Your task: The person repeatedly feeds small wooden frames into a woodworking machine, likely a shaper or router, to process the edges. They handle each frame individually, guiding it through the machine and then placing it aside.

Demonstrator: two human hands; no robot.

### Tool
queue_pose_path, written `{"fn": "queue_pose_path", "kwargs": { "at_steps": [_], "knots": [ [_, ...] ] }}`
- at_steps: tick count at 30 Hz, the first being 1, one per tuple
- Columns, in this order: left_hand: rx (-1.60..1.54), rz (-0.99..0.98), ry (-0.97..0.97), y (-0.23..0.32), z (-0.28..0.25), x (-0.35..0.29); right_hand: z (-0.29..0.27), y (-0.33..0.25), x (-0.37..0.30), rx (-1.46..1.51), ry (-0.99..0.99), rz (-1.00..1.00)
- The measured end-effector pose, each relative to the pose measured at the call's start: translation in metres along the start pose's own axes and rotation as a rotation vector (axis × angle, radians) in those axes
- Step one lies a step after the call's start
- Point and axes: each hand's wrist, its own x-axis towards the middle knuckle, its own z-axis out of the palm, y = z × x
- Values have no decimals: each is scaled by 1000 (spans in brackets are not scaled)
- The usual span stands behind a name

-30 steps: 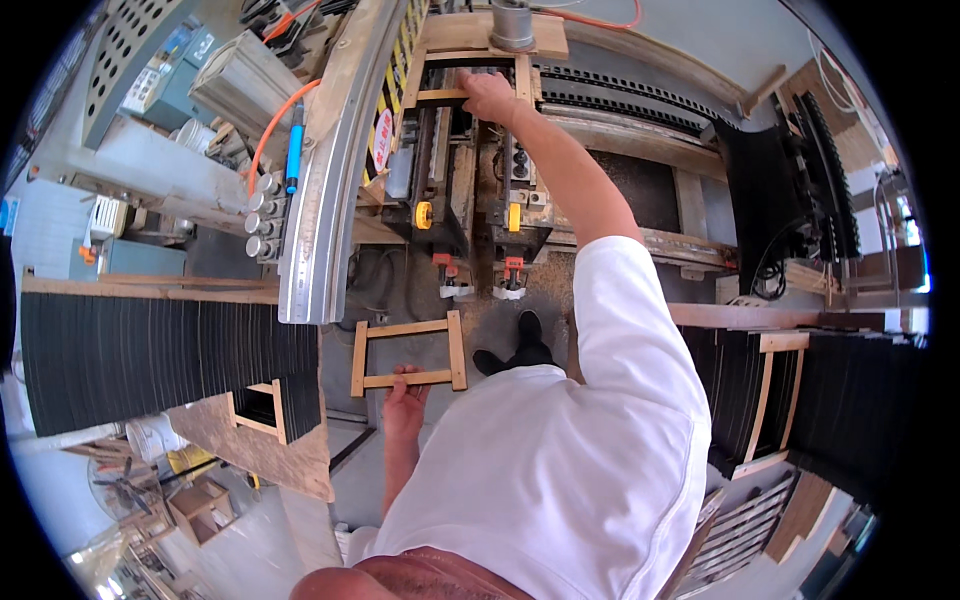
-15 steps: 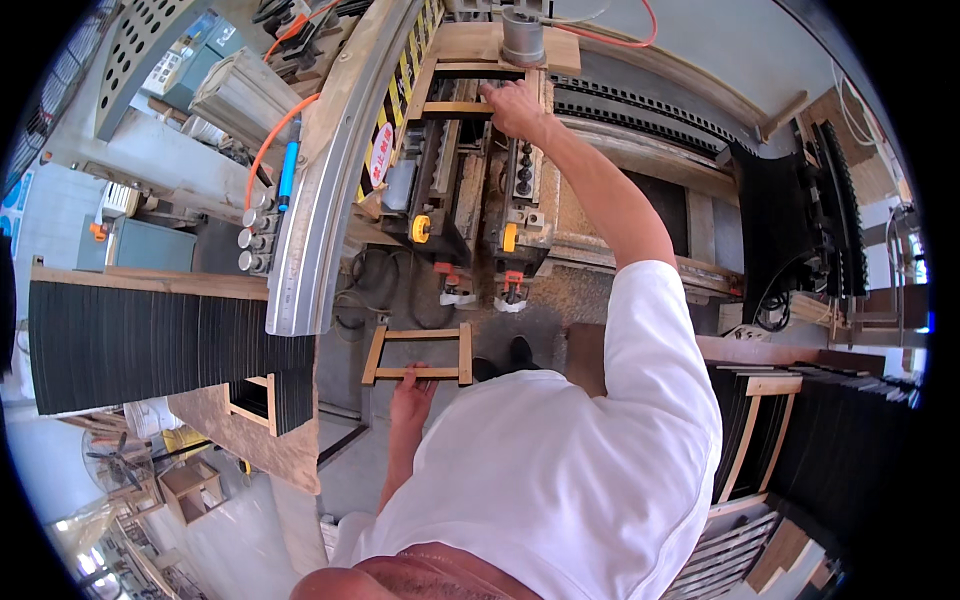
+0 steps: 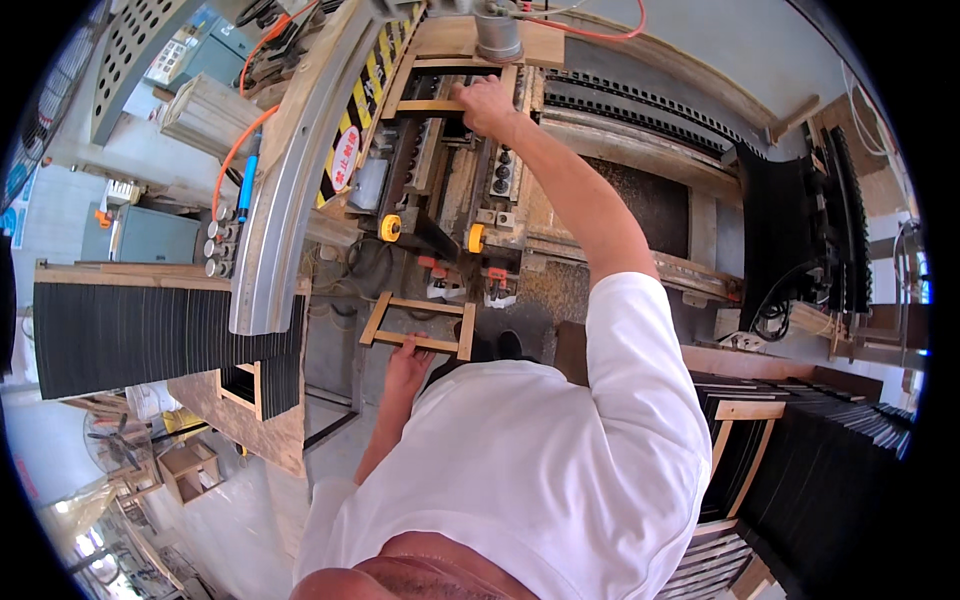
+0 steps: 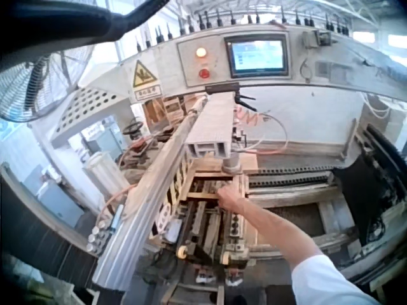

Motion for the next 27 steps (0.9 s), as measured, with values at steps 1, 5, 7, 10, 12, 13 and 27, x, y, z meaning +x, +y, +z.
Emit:
{"fn": "queue_pose_path", "kwargs": {
  "at_steps": [1,5,7,10,12,13,27],
  "knots": [
    [-4,-8,-5,1,4,2,4,2,1,-1,-1,0],
    [13,-20,-3,5,25,4,9,7,1,-11,-26,5],
    [21,4,-1,6,24,3,5,7,-2,0,5,-18],
    [27,32,-7,4,15,4,4,7,-3,-27,46,-46],
    [50,29,9,7,11,1,3,7,-3,-60,60,-60],
    [49,41,33,8,10,-3,4,6,-3,-56,57,-57],
    [209,439,261,64,-49,-105,5,17,-5,-192,-15,19]
  ]
}}
